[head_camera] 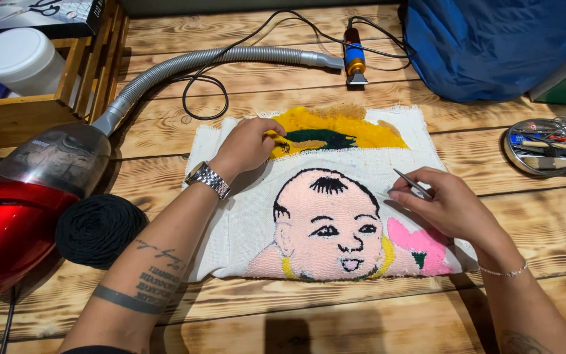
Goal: Using scissors and specialized tools to trim threads and finish a handmade rug depicting a character.
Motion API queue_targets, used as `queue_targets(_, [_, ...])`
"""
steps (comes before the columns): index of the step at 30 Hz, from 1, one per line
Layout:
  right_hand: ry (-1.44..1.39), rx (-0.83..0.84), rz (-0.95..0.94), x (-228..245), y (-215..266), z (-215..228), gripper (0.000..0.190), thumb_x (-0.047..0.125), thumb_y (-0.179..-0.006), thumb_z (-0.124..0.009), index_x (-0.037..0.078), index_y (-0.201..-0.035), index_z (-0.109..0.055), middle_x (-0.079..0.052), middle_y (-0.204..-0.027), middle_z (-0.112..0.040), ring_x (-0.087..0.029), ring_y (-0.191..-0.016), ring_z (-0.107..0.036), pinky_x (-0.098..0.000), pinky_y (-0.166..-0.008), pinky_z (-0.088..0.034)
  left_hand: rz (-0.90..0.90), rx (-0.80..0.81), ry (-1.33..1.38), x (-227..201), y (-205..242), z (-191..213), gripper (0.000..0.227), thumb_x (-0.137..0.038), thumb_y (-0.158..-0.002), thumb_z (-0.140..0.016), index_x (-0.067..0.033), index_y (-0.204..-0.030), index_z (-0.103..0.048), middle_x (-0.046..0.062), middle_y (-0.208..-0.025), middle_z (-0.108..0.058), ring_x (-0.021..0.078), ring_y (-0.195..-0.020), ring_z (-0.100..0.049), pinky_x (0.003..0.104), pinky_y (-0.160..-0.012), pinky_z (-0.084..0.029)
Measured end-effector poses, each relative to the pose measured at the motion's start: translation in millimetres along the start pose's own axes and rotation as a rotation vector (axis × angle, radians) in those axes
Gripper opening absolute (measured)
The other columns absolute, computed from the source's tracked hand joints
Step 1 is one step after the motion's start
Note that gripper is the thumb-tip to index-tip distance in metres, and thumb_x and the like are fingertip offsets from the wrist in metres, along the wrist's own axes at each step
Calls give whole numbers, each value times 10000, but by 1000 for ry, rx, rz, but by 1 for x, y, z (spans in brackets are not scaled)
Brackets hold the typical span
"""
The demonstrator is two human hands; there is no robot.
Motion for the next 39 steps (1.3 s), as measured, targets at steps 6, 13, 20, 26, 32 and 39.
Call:
queue_targets(6, [90, -26, 106, -7, -63, 2, 283, 272, -873, -768, 45, -1042, -776, -96, -865, -762, -165, -668, -640, -326, -634, -521, 340, 338, -175, -20, 43, 15, 344, -395, -915, -686, -84, -1041, -761, 128, -1015, -781, 295, -963, -740, 416, -909, -558])
queue_targets(13, [246, 43, 279, 13, -95, -14, 356, 297, -830, -830, 41, -1072, -779, -140, -922, -757, -205, -783, -674, -349, -719, -529, 1, 269, -151, -9, 57, -3, 367, -361, -850, -764, -64, -1063, -730, 145, -968, -725, 295, -861, -668, 406, -761, -510])
queue_targets(20, [-174, 112, 133, -24, -88, 23, 311, 295, -923, -751, 47, -1109, -775, 1, -798, -675, -74, -675, -527, -253, -577, -413, -39, 588, 633, -107, 110, 26, 282, -193, -918, -638, -24, -1144, -633, -4, -838, -578, 66, -688, -514, 252, -590, -459])
queue_targets(26, [-312, 83, -31, -27, -46, 41, 269, 310, -988, -704, 65, -1075, -774, 63, -640, -503, -45, -554, -366, -237, -482, -270, -265, 893, 791, -204, 193, 44, 474, -142, -899, -646, -54, -1364, -655, 81, -1107, -732, 144, -907, -644, 317, -794, -530])
queue_targets(32, [-112, 120, 50, -32, -24, 18, 260, 277, -968, -728, 43, -1061, -789, 44, -717, -581, -49, -624, -432, -251, -524, -328, -448, 966, 682, -219, 269, 18, 431, -242, -894, -682, -141, -1312, -691, 85, -1246, -748, 243, -1130, -725, 351, -961, -577])
queue_targets(39, [-97, 182, 94, -23, -19, -5, 262, 251, -959, -719, 28, -1079, -786, -13, -846, -746, -58, -736, -619, -254, -660, -509, -480, 1022, 428, -207, 298, -6, 173, -284, -942, -660, -112, -959, -655, 94, -888, -684, 325, -874, -640, 425, -773, -519])
Point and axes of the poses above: each hand's wrist, its own y-axis away from the middle knuckle, its own z-axis out of the back of the hand, x = y × z, the point moved 9 cm from there along -y, towards the middle knuckle
